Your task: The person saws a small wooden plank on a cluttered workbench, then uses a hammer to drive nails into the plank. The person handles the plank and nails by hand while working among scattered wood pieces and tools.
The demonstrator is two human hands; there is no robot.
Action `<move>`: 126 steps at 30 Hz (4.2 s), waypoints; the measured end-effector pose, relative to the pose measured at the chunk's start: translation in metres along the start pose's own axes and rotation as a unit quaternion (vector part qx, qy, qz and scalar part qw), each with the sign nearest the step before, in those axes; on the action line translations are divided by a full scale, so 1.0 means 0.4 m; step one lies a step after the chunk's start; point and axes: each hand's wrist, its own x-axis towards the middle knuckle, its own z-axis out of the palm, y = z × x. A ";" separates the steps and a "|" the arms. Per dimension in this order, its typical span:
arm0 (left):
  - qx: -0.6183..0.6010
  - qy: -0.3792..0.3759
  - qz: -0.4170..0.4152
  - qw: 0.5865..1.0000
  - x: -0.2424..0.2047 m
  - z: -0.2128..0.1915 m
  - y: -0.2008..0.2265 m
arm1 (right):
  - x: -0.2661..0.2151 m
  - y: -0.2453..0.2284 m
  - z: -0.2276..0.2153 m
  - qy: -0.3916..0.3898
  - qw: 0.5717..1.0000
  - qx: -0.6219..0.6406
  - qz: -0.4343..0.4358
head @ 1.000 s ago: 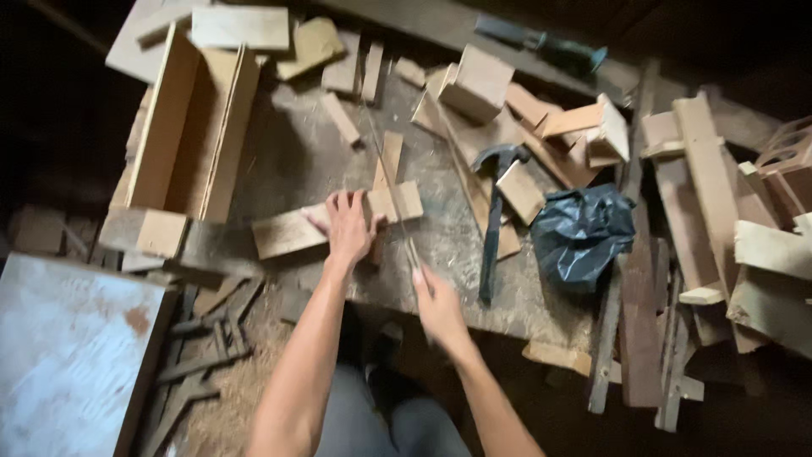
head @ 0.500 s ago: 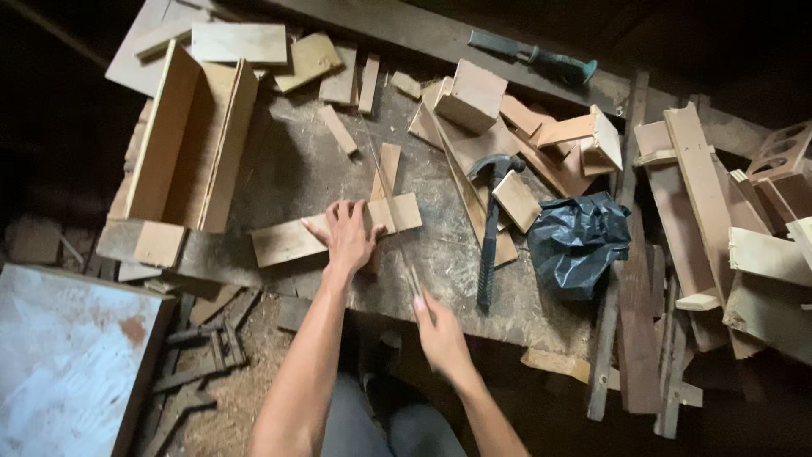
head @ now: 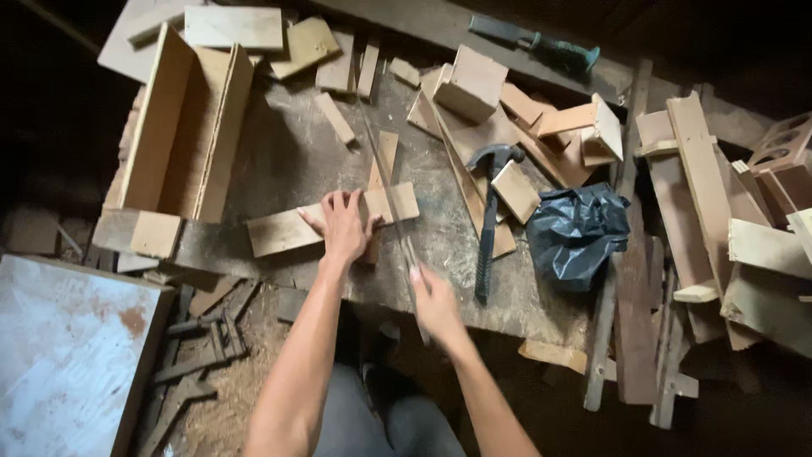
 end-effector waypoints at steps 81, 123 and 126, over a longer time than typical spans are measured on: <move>-0.010 -0.025 -0.016 1.000 0.054 -0.008 -0.017 | -0.003 -0.080 -0.025 -0.036 0.998 0.021 0.037; 0.038 -0.094 -0.049 0.994 0.068 -0.025 0.001 | -0.056 -0.051 -0.025 -0.023 0.997 0.045 0.051; 0.035 -0.102 -0.062 0.992 0.079 -0.028 0.004 | -0.052 -0.074 -0.033 -0.038 0.993 0.020 0.110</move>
